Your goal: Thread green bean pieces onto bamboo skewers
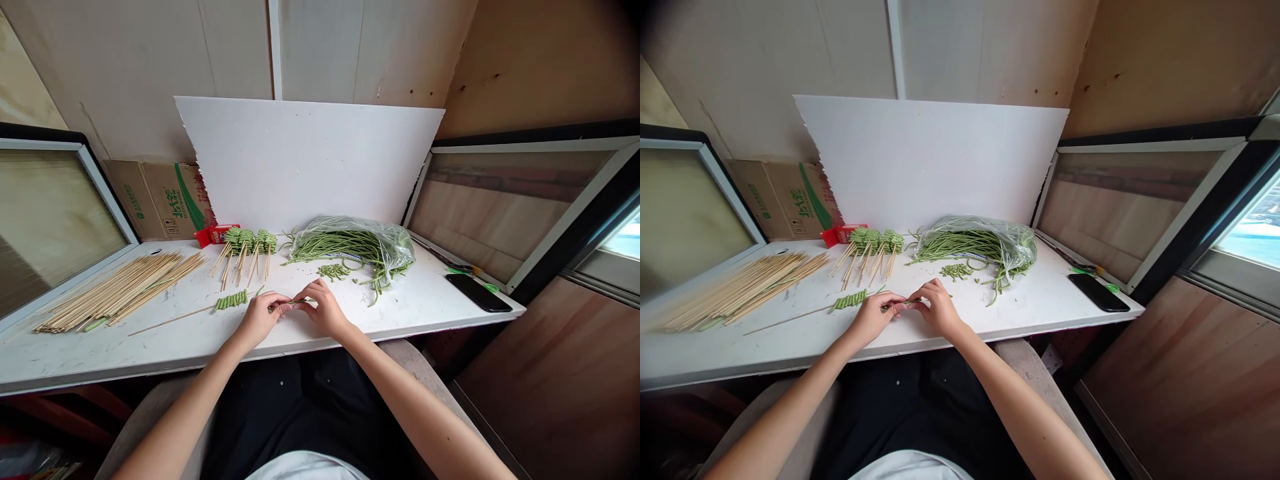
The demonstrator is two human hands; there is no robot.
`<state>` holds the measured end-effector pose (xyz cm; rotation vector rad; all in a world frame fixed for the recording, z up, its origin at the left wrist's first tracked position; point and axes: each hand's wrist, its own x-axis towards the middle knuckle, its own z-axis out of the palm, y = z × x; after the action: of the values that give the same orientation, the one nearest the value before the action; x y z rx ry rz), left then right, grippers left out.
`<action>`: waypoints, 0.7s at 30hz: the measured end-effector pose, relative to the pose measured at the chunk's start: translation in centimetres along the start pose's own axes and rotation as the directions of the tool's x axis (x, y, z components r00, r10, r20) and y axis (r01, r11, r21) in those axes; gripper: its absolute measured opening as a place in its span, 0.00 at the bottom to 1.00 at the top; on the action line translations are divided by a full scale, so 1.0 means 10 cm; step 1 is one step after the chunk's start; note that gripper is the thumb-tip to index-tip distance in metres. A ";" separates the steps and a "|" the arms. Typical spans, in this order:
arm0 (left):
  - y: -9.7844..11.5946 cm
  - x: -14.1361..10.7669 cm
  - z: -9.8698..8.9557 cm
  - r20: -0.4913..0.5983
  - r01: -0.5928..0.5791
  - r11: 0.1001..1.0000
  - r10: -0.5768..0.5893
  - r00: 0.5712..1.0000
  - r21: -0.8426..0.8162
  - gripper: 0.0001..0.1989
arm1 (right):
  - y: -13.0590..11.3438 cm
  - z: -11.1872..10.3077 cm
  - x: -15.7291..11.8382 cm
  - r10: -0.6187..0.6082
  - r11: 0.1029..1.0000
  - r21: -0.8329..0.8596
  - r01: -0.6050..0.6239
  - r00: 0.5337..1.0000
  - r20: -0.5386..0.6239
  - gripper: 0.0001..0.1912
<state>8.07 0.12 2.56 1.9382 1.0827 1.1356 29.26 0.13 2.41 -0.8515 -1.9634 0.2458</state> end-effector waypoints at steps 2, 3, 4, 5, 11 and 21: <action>0.01 0.00 0.00 -0.003 -0.023 1.000 0.023 1.000 0.004 0.11 | 0.00 0.00 0.00 0.000 1.000 0.001 0.000 1.000 -0.002 0.03; 0.01 0.00 0.01 0.001 -0.030 1.000 0.030 1.000 0.005 0.11 | -0.01 0.00 -0.01 -0.001 1.000 0.002 0.001 1.000 0.000 0.03; 0.01 0.00 0.01 0.006 -0.035 0.999 0.035 0.999 0.009 0.10 | -0.02 0.01 -0.01 -0.002 1.000 0.005 0.002 1.000 0.000 0.02; 0.01 0.00 0.02 0.012 -0.040 0.999 0.040 0.999 0.017 0.10 | -0.03 0.02 -0.01 -0.001 1.000 0.008 0.001 1.000 -0.001 0.02; 0.02 -0.03 0.06 0.028 -0.155 0.978 0.153 0.988 0.140 0.09 | -0.12 0.08 -0.03 0.040 0.995 0.089 -0.039 0.999 -0.008 0.10; 0.02 -0.03 0.03 0.130 -0.089 0.995 0.094 0.987 -0.048 0.11 | -0.21 0.10 -0.03 0.128 0.953 0.273 -0.130 0.991 0.026 0.09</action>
<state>8.29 -0.26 2.50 2.0168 0.9005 1.0531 27.59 -1.42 2.72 -0.7967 -1.8292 0.5851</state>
